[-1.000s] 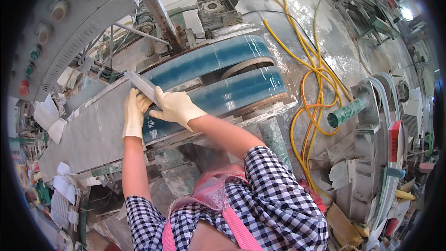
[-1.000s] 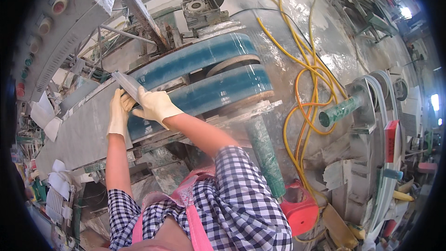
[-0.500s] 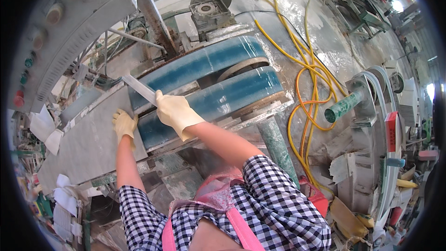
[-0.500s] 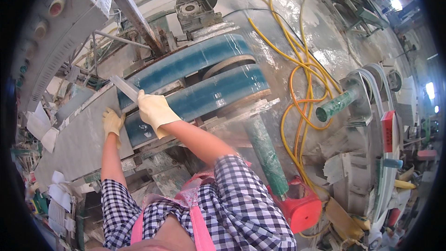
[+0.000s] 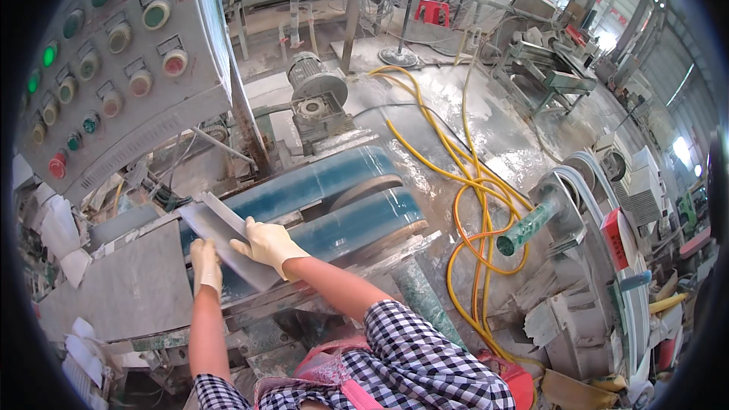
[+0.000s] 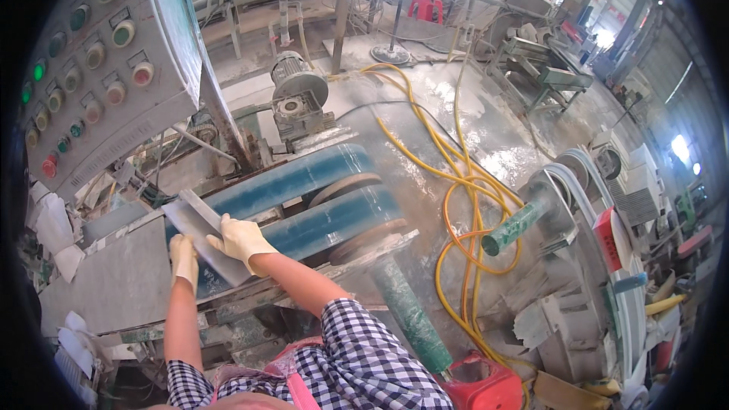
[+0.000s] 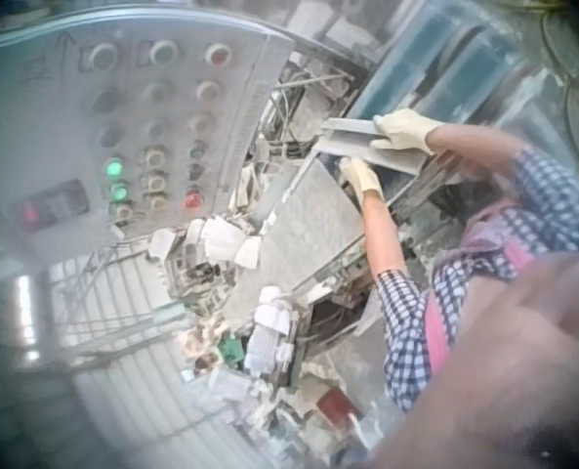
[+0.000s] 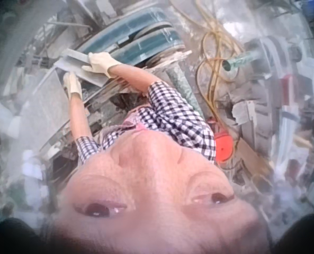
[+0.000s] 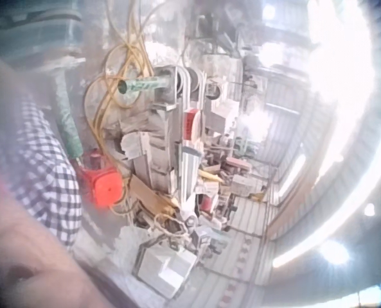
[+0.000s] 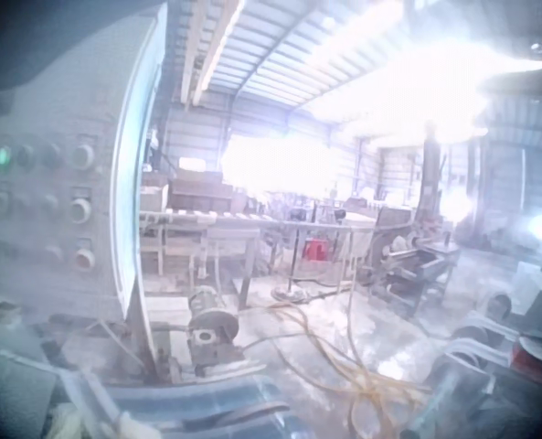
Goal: The person sprays water on the floor and a grinding machine using a hose, then picks up rectangular stone slabs and rubs them against the rotating grinding wheel. They place the treated slabs onto a stack on the floor.
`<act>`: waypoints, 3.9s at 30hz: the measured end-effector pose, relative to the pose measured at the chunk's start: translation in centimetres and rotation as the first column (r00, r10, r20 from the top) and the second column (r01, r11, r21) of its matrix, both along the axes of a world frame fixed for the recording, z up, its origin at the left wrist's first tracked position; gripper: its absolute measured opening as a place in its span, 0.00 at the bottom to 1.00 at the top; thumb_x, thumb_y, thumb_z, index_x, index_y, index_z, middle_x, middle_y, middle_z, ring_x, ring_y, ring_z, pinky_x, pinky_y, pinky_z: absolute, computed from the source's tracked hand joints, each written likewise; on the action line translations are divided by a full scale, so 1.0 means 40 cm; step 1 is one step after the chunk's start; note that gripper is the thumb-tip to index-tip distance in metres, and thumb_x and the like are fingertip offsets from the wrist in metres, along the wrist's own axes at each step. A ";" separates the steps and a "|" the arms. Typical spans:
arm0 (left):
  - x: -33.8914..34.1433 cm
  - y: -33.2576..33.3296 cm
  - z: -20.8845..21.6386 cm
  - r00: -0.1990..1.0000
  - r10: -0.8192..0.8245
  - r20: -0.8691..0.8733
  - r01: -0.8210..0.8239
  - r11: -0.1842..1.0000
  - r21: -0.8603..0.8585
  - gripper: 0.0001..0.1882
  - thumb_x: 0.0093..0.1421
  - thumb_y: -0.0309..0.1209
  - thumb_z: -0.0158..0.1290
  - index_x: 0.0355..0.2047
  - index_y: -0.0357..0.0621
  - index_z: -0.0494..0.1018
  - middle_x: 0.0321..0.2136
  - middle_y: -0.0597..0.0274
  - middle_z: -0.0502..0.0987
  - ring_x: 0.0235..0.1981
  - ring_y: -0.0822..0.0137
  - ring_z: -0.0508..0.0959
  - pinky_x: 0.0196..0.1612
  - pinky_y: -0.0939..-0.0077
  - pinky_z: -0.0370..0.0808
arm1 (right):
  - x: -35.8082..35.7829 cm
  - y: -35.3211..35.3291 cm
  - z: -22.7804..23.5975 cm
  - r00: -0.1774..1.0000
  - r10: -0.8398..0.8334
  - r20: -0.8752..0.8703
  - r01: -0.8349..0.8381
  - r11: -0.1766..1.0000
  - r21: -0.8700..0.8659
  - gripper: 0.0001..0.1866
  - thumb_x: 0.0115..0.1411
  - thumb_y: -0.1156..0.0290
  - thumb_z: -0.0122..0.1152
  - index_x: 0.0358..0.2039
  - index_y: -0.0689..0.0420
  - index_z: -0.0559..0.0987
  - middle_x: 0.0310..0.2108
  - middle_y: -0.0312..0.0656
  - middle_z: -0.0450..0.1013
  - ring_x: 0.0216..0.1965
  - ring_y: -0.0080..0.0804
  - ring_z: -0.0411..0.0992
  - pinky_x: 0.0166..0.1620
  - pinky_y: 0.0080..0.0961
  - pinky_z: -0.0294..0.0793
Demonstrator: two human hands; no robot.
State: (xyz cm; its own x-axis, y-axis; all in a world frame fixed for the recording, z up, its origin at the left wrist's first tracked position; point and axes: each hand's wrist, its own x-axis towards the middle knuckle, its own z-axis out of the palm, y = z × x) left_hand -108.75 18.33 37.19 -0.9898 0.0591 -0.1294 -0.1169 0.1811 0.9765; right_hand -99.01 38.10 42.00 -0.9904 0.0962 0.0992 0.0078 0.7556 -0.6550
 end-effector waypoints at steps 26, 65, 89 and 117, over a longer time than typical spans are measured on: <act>-0.157 -0.262 -0.089 1.000 -0.002 0.012 0.012 -0.007 -1.000 0.40 0.60 0.45 0.62 0.66 0.40 0.60 0.58 0.40 0.70 0.58 0.45 0.74 0.55 0.48 0.75 | -0.004 0.012 -0.011 0.999 -0.016 0.028 0.015 0.999 0.042 0.20 0.64 0.59 0.57 0.42 0.65 0.71 0.34 0.57 0.80 0.38 0.59 0.79 0.42 0.51 0.79; -0.082 -0.339 -0.057 0.952 0.231 -0.200 -0.269 0.324 -0.907 0.54 0.47 0.50 0.70 0.70 0.46 0.59 0.68 0.49 0.60 0.70 0.43 0.56 0.68 0.28 0.48 | 0.020 0.070 -0.028 0.999 0.026 -0.035 -0.012 0.942 0.335 0.36 0.67 0.50 0.56 0.62 0.70 0.66 0.42 0.66 0.77 0.41 0.64 0.77 0.45 0.50 0.77; -0.250 -0.483 -0.003 0.988 -0.149 -0.043 0.000 0.277 -0.961 0.19 0.64 0.30 0.49 0.54 0.36 0.74 0.48 0.35 0.78 0.52 0.37 0.78 0.54 0.49 0.74 | 0.013 0.043 0.069 0.984 -0.032 0.176 0.004 0.987 0.161 0.29 0.62 0.53 0.59 0.47 0.69 0.70 0.38 0.62 0.79 0.40 0.61 0.79 0.45 0.51 0.79; -0.167 0.114 0.202 0.324 -0.849 -0.417 -0.478 0.233 -0.847 0.27 0.65 0.24 0.41 0.65 0.47 0.66 0.64 0.51 0.69 0.65 0.53 0.70 0.70 0.56 0.62 | 0.022 0.017 0.014 0.973 -0.231 0.011 0.225 0.959 0.170 0.26 0.45 0.74 0.68 0.46 0.69 0.72 0.38 0.57 0.79 0.39 0.53 0.80 0.40 0.40 0.81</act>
